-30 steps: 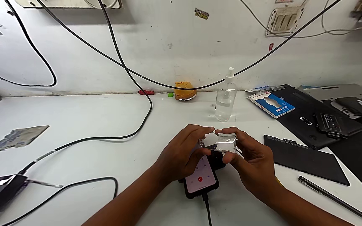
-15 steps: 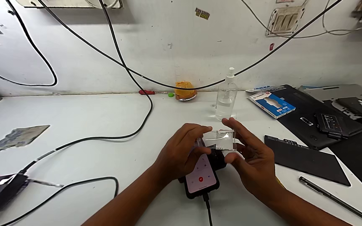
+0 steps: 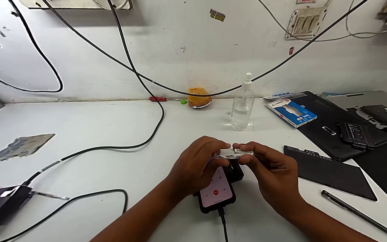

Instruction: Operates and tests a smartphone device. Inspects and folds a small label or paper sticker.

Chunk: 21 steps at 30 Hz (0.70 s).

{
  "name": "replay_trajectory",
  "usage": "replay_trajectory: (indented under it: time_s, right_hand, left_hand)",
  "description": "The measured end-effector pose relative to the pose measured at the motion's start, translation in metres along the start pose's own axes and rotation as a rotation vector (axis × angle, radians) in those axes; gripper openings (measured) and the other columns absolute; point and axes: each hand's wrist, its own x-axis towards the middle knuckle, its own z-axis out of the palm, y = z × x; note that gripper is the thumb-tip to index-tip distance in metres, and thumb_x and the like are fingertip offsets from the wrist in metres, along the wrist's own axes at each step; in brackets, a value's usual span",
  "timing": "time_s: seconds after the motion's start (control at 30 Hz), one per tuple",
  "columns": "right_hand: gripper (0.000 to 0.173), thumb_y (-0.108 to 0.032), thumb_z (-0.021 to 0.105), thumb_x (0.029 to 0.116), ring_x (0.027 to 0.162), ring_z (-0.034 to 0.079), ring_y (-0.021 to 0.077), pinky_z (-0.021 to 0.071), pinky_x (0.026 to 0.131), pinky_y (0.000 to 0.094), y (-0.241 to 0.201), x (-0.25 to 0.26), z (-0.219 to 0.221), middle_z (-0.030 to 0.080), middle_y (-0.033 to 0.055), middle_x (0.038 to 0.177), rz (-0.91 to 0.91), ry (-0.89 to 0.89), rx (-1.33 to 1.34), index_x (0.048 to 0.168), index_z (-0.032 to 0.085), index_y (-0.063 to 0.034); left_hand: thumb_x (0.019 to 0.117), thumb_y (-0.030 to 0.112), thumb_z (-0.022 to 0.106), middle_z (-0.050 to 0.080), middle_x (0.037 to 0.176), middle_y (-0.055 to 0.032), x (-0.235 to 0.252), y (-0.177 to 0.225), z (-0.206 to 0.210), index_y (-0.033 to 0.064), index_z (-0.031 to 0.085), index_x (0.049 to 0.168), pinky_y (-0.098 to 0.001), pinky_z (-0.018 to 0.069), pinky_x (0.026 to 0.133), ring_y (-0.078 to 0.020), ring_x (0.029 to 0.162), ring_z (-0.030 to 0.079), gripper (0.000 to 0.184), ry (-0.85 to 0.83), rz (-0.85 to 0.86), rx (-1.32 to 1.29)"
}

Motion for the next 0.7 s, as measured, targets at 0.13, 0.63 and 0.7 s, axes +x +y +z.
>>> replay_trajectory:
  time_s: [0.13, 0.63, 0.7]
  right_hand:
    - [0.019, -0.013, 0.070, 0.0974, 0.091, 0.074, 0.0199, 0.0637, 0.079, 0.0320, 0.0001, -0.0006, 0.0005, 0.074, 0.0109, 0.109, 0.000, 0.016, -0.014, 0.115, 0.072, -0.0046]
    - [0.025, -0.025, 0.068, 0.1001, 0.081, 0.071, 0.0148, 0.0640, 0.069, 0.0290, 0.0088, -0.0070, 0.0016, 0.071, 0.0010, 0.103, 0.074, -0.007, -0.188, 0.122, 0.066, -0.0129]
    - [0.021, -0.026, 0.067, 0.1004, 0.077, 0.071, 0.0147, 0.0639, 0.067, 0.0291, 0.0096, -0.0066, 0.0008, 0.071, 0.0006, 0.097, 0.072, -0.009, -0.199, 0.116, 0.067, -0.0128]
  left_hand:
    - [0.1031, 0.027, 0.063, 0.062, 0.098, 0.0011, 0.0018, 0.0037, 0.0014, 0.0067, 0.068, 0.117, -0.0167, 0.0524, 0.079, -0.0033, 0.090, 0.060, 0.025, 0.051, -0.053, 0.000]
    - [0.1012, 0.020, 0.066, 0.058, 0.090, 0.0003, 0.0028, 0.0021, -0.0017, 0.0059, 0.073, 0.109, -0.0166, 0.0485, 0.074, -0.0053, 0.084, 0.056, 0.018, 0.086, -0.002, 0.073]
    - [0.1016, 0.020, 0.065, 0.057, 0.090, 0.0004, 0.0027, 0.0029, -0.0014, 0.0055, 0.073, 0.110, -0.0165, 0.0481, 0.073, -0.0050, 0.083, 0.055, 0.019, 0.078, -0.005, 0.067]
